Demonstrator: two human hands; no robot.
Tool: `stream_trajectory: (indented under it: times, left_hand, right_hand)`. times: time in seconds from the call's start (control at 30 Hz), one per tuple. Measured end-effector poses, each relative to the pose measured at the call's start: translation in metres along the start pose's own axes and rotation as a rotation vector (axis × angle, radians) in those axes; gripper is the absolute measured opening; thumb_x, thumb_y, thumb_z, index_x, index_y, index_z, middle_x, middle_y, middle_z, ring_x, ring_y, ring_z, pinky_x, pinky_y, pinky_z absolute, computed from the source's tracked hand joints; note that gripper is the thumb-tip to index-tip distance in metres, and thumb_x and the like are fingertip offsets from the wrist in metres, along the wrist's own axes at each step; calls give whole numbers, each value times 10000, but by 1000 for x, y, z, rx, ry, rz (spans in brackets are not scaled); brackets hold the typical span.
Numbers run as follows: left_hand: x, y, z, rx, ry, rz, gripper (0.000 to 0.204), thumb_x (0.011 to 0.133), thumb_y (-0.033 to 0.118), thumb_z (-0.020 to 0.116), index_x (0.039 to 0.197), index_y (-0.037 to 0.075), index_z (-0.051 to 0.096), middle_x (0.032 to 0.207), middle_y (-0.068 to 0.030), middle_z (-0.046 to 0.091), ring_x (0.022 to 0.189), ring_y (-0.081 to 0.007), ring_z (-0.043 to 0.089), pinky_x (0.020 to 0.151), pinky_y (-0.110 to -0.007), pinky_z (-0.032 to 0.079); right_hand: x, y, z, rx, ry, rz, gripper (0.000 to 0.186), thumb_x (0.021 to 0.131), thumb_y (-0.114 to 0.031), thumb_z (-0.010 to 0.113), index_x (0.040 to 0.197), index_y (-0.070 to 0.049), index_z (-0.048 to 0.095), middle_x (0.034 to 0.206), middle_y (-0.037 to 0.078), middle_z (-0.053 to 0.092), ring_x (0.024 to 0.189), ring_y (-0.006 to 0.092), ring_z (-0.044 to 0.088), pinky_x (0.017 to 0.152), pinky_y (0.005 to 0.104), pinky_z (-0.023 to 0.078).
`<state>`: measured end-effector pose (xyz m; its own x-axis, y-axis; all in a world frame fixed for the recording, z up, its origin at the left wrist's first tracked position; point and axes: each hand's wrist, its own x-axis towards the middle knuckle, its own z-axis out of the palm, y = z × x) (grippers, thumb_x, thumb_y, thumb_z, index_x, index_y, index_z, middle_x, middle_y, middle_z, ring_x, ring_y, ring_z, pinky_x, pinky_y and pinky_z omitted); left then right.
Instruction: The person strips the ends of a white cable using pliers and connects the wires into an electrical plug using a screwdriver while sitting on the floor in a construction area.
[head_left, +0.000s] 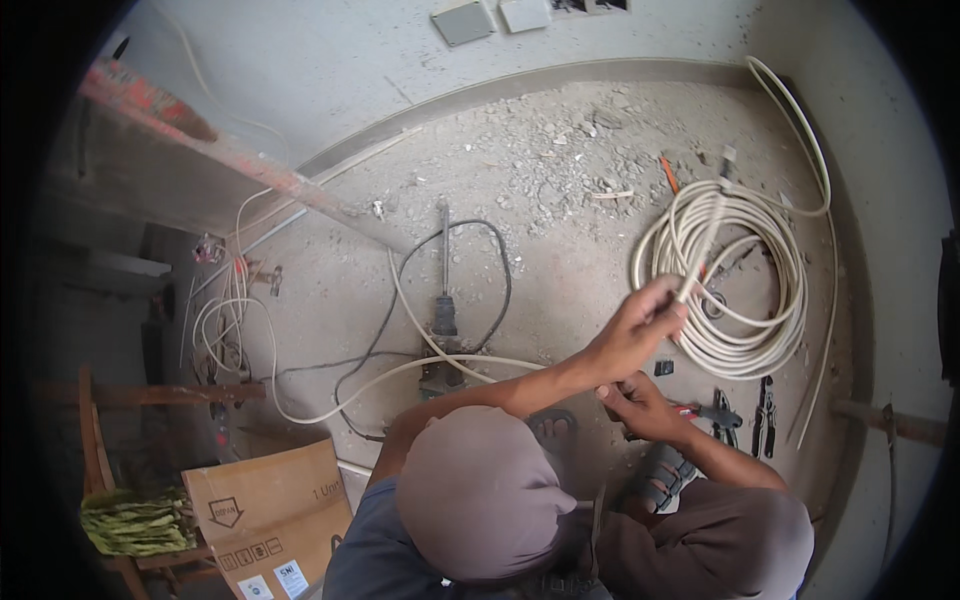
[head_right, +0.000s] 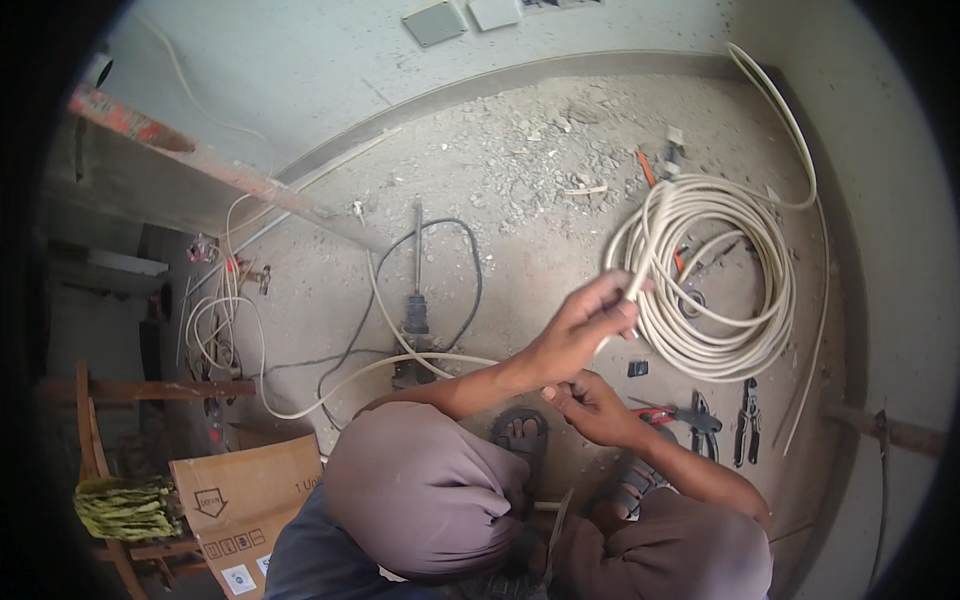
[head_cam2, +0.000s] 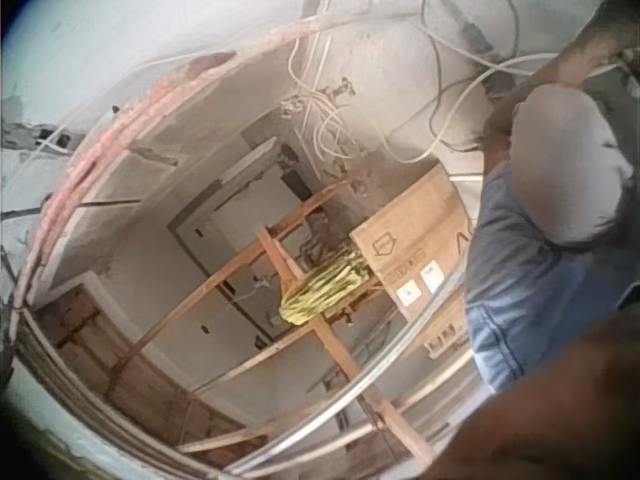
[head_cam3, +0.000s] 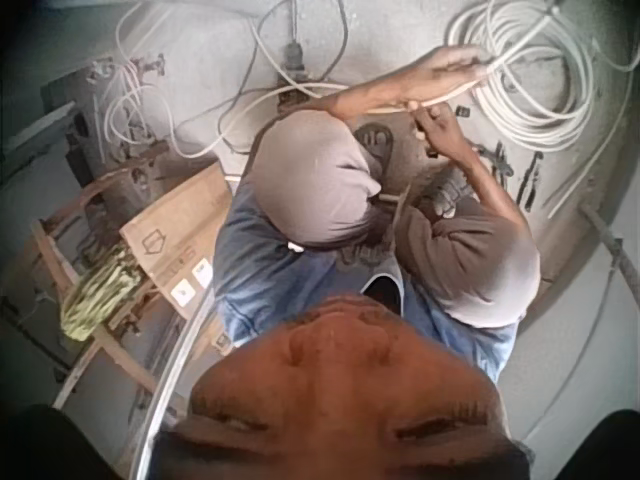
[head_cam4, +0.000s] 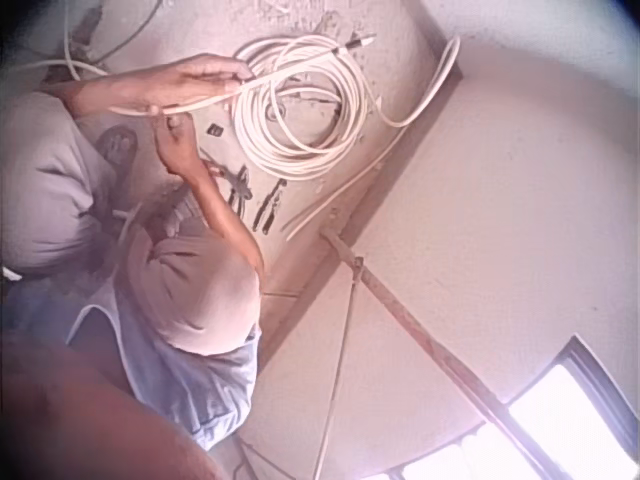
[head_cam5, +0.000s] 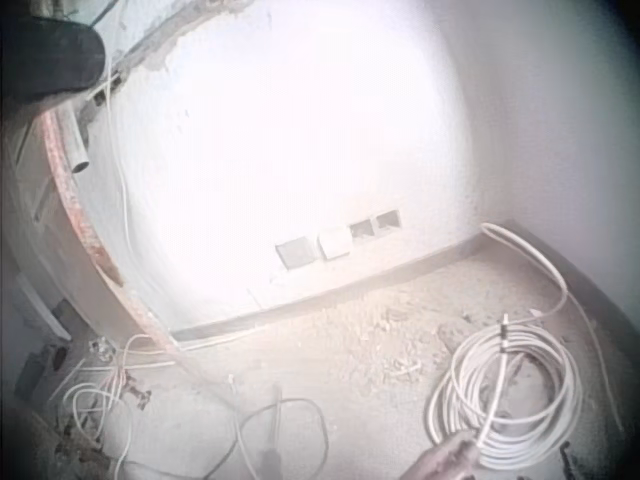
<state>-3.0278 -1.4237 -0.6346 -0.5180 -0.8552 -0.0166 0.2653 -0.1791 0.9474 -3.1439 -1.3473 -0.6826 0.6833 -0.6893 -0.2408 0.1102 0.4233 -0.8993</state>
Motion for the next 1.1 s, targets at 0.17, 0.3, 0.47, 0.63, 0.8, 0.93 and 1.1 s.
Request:
stream_trajectory:
  times: [0.17,0.3,0.47,0.63,0.8,0.93,1.1]
  left_hand:
    - [-53,10,-50,549,-363,-139,462,967,416,523,1242,45,543,914,-111,635,817,-240,644,721,-398,508]
    - [-107,-10,-123,1256,-626,-437,375,840,360,619,1064,60,647,833,-148,672,811,-338,656,744,-455,496]
    - [-194,2,-249,1302,57,-84,114,779,112,652,867,42,673,835,-129,661,855,-306,611,755,-405,451]
    - [-152,26,-226,87,652,36,370,1029,331,434,719,130,439,606,14,404,504,-106,365,518,-259,337]
    - [-93,49,-133,-355,692,-196,326,1033,352,421,760,177,389,581,71,268,462,-45,234,427,-208,223]
    - [-81,-46,-134,-597,653,-423,190,998,293,494,886,140,476,640,40,367,489,-50,302,434,-200,275]
    - [-108,-98,-97,-640,790,-441,310,978,192,490,1267,83,463,865,-52,521,781,-165,557,804,-315,530]
  right_hand:
    - [-40,-53,-54,107,396,-237,395,1021,-390,441,831,-57,537,579,-61,361,496,55,336,453,233,275]
    - [-111,-132,-144,324,653,-520,392,1035,-394,402,760,-122,467,565,-72,282,455,43,268,388,221,243]
    - [-120,-189,-218,228,1112,-580,297,1019,-347,485,802,-146,506,594,-90,315,468,19,258,379,197,260]
    - [-77,-185,-236,-205,892,-343,487,1015,-512,386,905,-84,591,604,-88,324,502,51,269,458,229,244]
    - [-2,-89,-146,-1064,166,47,248,897,-216,549,981,12,595,988,208,632,914,344,618,840,426,479]
    - [2,73,-101,-1079,56,66,236,704,67,534,903,17,650,907,232,649,903,402,630,809,425,506]
    - [-2,108,-77,-1013,228,-92,233,783,13,563,1001,3,644,884,240,645,859,421,628,775,456,506]
